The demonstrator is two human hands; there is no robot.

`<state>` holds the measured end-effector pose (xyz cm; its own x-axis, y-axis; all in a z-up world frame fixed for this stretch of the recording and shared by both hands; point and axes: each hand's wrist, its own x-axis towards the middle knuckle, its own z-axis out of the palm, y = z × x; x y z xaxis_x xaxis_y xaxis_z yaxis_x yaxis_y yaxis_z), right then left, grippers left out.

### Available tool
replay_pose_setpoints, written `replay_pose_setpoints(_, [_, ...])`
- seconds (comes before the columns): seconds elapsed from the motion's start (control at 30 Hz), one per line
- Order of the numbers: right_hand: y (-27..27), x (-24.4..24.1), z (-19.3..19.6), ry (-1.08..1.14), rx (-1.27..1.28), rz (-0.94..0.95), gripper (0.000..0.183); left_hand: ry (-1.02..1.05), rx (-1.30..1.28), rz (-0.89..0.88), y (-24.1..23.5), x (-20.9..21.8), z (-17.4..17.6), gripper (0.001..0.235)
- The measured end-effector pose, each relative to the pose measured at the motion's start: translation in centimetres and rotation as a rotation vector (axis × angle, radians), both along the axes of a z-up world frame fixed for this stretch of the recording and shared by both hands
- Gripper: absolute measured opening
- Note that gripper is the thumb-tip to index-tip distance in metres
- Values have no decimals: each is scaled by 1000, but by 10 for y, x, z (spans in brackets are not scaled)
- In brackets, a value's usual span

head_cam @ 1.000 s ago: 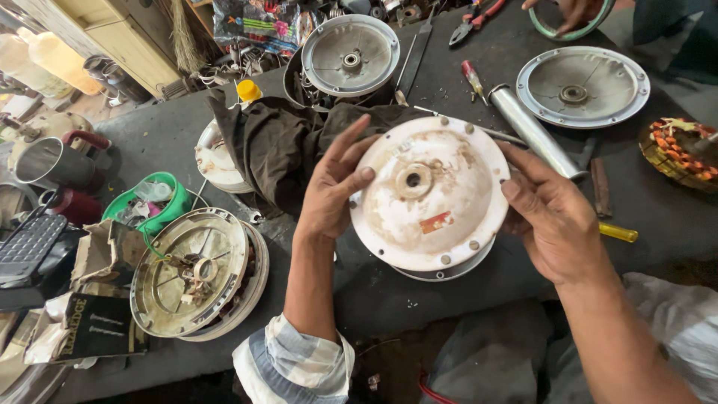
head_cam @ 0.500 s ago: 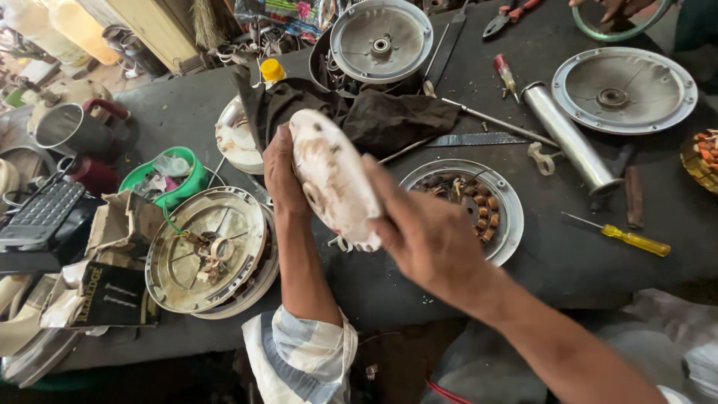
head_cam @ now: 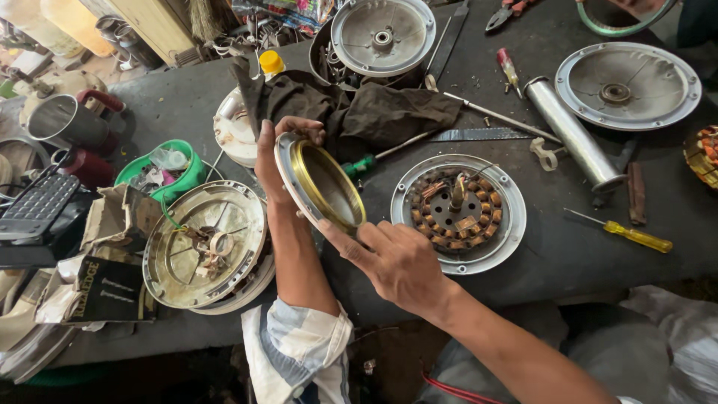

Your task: The person disassembles a circular white plastic housing, uses a metal pipe to tap a central shaft, and then works on a motor stator with copper windings. They use a screwdriver and pliers to adjust wires and components within the stator assembly.

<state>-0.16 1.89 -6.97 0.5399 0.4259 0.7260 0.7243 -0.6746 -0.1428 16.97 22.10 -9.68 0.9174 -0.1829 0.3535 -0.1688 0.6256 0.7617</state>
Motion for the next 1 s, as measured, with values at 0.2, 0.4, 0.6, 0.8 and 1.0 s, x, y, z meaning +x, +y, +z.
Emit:
replay_pose_setpoints(0.2, [5,-3,-12,42,53,42,56,14,88,-103,12,-2,2,56])
replay_pose_setpoints(0.4, [-6,-16,-9,180,55,71,58,-3,94,-108,10,-3,9,54])
replay_pose_setpoints(0.6, [-37,-37,-7,121,-15,-61,39,72,-29,-114,3,-9,18,60])
replay_pose_setpoints(0.8, [-57,-40,-13,170,-131,-162,40,38,-21,-78,4,-8,16,61])
replay_pose_setpoints(1.0, [-68,-49,-14,228,-105,-220,39,8,-78,-69,6,2,2,61])
